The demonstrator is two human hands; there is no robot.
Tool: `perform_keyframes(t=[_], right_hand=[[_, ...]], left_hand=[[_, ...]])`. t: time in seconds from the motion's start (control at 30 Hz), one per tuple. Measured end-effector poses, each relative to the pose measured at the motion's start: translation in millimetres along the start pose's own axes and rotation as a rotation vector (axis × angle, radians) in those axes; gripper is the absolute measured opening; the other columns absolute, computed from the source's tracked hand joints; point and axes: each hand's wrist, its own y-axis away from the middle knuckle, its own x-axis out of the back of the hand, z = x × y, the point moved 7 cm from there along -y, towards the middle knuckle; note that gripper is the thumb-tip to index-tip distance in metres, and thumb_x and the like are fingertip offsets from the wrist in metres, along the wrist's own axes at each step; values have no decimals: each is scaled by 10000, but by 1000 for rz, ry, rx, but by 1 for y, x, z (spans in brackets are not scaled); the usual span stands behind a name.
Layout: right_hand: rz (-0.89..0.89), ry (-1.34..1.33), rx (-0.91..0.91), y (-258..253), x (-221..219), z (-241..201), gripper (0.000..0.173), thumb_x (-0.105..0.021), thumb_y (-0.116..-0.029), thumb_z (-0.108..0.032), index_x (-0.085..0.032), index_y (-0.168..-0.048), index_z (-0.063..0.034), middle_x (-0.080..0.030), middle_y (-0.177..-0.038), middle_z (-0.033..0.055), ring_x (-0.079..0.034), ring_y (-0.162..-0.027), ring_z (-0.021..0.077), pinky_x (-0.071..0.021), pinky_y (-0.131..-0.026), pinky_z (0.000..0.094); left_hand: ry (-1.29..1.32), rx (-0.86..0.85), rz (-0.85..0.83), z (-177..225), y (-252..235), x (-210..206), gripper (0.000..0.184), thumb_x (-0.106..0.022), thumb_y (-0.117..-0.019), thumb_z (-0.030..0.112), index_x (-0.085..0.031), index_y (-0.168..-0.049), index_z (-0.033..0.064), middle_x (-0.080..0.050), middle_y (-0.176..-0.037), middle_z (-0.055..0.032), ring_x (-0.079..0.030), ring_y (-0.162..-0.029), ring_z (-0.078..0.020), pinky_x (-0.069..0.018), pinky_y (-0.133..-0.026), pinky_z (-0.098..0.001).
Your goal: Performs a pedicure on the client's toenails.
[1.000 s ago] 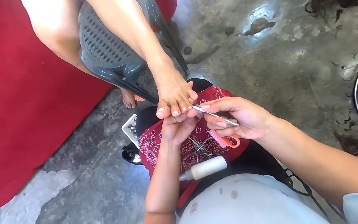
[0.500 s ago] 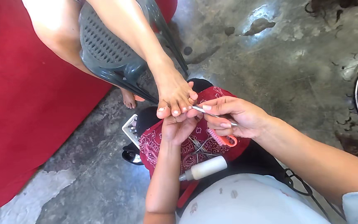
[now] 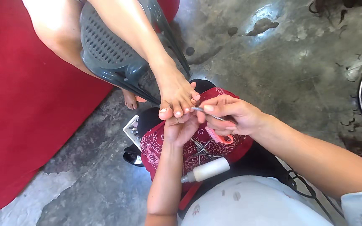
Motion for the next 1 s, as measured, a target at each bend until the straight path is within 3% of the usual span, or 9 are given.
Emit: perform_keyframes(t=[0.1,0.2,0.27,0.37,0.47,0.53,0.67,0.83,1.0], right_hand=[[-135,120,245,-15,-11,-24,264,-433,-1069,-213,-627,-936,-93,-478,-551,-97,-421,-439,-38,-342,-415,135],[-63,414,478,-35,-28,-51,259,-408,-1068,-110,-606,-919,-34,-526,-581,-55,-481,-476,-10,-416,-453,157],[62,589,680,-44,-43,-65,208,-439,-1067,-45,-621,-1021,45,-566,-642,-42,-542,-539,7,-496,-522,178],[147,618,825,-44,-54,-88,200,-445,-1076,-51,-607,-1101,64,-588,-702,-37,-531,-568,10,-488,-530,182],[41,649,634,-33,-48,-90,218,-413,-1075,-82,-590,-956,-35,-589,-708,-35,-548,-564,19,-495,-516,181],[7,768,385,-22,-31,-73,252,-430,-1074,-94,-616,-922,-16,-613,-678,-28,-574,-535,17,-511,-493,176],[114,780,-12,0,2,-36,279,-460,-1075,-129,-703,-1015,-5,-571,-604,-35,-471,-446,5,-402,-404,144],[137,912,-37,3,-2,-40,284,-460,-1079,-125,-698,-1169,1,-592,-642,-29,-531,-489,10,-465,-448,146],[125,1016,-29,1,-10,-46,272,-474,-1076,-114,-704,-1166,-1,-616,-647,-27,-556,-501,8,-490,-471,147]], left_hand=[[-13,-3,-21,0,0,0,317,-739,-879,178,-646,-1172,102,-659,-981,-17,-644,-915,-137,-542,-868,-322],[-23,-6,-6,1,3,7,94,-730,-881,147,-710,-970,120,-717,-1014,-51,-677,-1025,-192,-527,-966,-396],[-73,-12,12,1,3,9,58,-734,-872,180,-723,-919,148,-704,-946,-21,-671,-946,-160,-539,-896,-358],[-77,4,19,-1,2,9,65,-743,-864,197,-687,-880,168,-644,-874,11,-623,-842,-132,-520,-807,-316],[-41,31,56,-3,4,15,117,-758,-855,202,-682,-929,150,-636,-870,2,-624,-855,-145,-514,-820,-326],[-35,27,51,-2,3,13,112,-751,-853,181,-676,-927,142,-648,-884,-7,-634,-866,-149,-526,-825,-333],[-37,22,26,-2,2,10,310,-715,-877,162,-643,-1171,94,-667,-983,-39,-651,-896,-155,-545,-845,-345],[-41,30,75,-1,4,15,349,-722,-867,172,-641,-1199,101,-678,-1095,-72,-666,-996,-191,-554,-877,-368],[-48,15,70,0,4,14,346,-725,-863,164,-646,-1192,92,-675,-1094,-77,-664,-973,-181,-552,-865,-352]])
